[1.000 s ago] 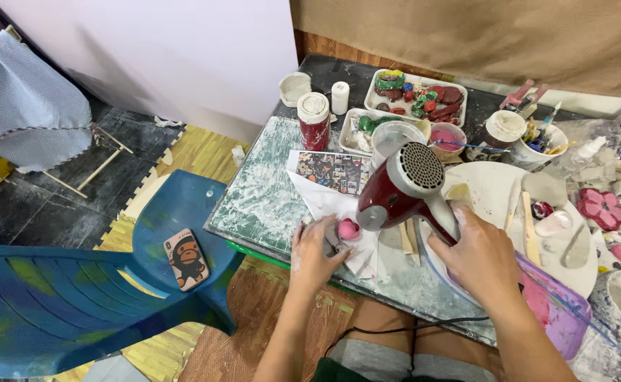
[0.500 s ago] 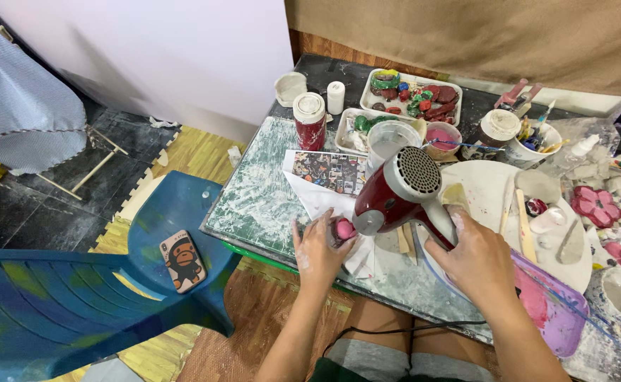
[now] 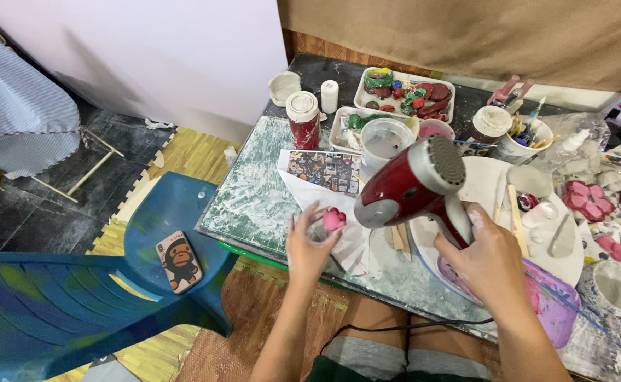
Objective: The person paints a small pink clay object with a brush, repeatedly dipping the brush into a container of pink paint. They use a hair dryer to dry the painted object and continue applying paint to different areas.
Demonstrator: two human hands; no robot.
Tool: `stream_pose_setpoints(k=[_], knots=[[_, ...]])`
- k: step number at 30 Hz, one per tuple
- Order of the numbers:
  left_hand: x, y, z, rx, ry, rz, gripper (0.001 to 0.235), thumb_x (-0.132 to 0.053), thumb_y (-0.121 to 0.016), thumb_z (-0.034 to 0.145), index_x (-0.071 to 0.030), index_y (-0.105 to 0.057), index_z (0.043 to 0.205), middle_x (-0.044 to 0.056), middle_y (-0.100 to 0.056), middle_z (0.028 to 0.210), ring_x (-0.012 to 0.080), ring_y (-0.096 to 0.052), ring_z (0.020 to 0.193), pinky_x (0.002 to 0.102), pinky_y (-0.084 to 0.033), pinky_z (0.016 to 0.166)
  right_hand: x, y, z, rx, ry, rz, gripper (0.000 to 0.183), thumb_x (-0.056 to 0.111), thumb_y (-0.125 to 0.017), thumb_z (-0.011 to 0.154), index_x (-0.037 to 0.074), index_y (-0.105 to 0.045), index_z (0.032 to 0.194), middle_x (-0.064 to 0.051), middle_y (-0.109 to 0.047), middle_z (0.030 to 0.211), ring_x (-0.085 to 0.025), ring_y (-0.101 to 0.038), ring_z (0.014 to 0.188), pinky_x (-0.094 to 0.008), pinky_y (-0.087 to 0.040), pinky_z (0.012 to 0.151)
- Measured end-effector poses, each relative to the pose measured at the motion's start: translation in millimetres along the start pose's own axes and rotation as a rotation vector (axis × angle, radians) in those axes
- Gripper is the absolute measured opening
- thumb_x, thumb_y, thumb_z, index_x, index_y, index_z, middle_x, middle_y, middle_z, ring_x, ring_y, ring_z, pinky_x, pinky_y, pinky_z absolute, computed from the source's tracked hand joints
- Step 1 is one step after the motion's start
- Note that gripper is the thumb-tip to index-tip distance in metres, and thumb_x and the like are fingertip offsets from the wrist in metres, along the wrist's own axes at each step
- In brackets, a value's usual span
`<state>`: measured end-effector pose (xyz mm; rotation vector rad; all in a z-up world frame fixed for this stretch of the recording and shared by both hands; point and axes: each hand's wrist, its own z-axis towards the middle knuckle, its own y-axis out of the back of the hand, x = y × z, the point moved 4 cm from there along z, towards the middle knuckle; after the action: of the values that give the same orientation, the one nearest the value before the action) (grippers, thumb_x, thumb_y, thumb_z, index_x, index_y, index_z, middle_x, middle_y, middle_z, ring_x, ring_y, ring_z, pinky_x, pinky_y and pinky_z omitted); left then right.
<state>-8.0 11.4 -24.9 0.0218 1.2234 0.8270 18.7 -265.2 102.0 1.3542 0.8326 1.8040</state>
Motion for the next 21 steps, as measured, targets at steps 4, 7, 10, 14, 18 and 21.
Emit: stream_pose_setpoints(k=[4, 7, 10, 14, 18, 21], knots=[[-17, 11, 17, 0.004, -0.02, -0.097, 0.073, -0.021, -0.093, 0.072, -0.006, -0.06, 0.135, 0.012, -0.076, 0.114, 0.0252, -0.074, 0.107, 0.042, -0.051, 0.106, -21, 18, -4, -0.049, -0.022, 0.067, 0.06, 0.03, -0.082, 0.075, 0.0, -0.064, 0.123, -0.023, -0.073, 0.09, -0.034, -0.073, 0.077, -0.045, -0.056, 0.07], [-33, 0, 30, 0.093, -0.069, -0.179, 0.078, -0.022, -0.092, 0.072, -0.007, -0.056, 0.14, 0.011, -0.077, 0.116, 0.0243, -0.076, 0.11, 0.037, -0.058, 0.095, -43, 45, -15, -0.116, -0.109, 0.098, 0.052, 0.027, -0.081, 0.079, 0.001, -0.064, 0.12, -0.019, -0.07, 0.085, -0.026, -0.067, 0.069, -0.041, -0.055, 0.069], [-54, -23, 37, 0.119, -0.219, -0.211, 0.078, -0.021, -0.094, 0.07, -0.008, -0.058, 0.138, 0.014, -0.075, 0.122, 0.0249, -0.076, 0.109, 0.037, -0.06, 0.092, -57, 83, -29, -0.214, -0.128, 0.101, 0.045, 0.022, -0.08, 0.084, -0.001, -0.065, 0.119, -0.017, -0.072, 0.088, -0.019, -0.066, 0.072, -0.036, -0.054, 0.074], [-77, -67, 45, 0.278, -0.316, -0.327, 0.08, -0.023, -0.093, 0.072, -0.009, -0.055, 0.14, 0.013, -0.074, 0.124, 0.0244, -0.075, 0.112, 0.037, -0.06, 0.093, -72, 111, -37, -0.317, -0.091, 0.154, 0.038, 0.018, -0.081, 0.09, -0.004, -0.065, 0.117, -0.014, -0.074, 0.096, -0.014, -0.067, 0.081, -0.03, -0.053, 0.079], [-95, -121, 56, 0.431, -0.343, -0.32, 0.078, -0.022, -0.093, 0.074, -0.012, -0.056, 0.142, 0.011, -0.076, 0.121, 0.0257, -0.075, 0.112, 0.037, -0.059, 0.095, -93, 125, -40, -0.387, -0.057, 0.26, 0.034, 0.017, -0.079, 0.093, -0.005, -0.065, 0.115, -0.013, -0.074, 0.101, -0.012, -0.067, 0.087, -0.029, -0.053, 0.084], [-106, -156, 68, 0.533, -0.398, -0.337, 0.079, -0.021, -0.091, 0.075, -0.013, -0.053, 0.144, 0.011, -0.075, 0.122, 0.0265, -0.074, 0.115, 0.038, -0.057, 0.098, -105, 135, -41, -0.42, -0.068, 0.171, 0.032, 0.017, -0.078, 0.095, -0.006, -0.063, 0.111, -0.015, -0.075, 0.101, -0.015, -0.07, 0.088, -0.03, -0.055, 0.084]])
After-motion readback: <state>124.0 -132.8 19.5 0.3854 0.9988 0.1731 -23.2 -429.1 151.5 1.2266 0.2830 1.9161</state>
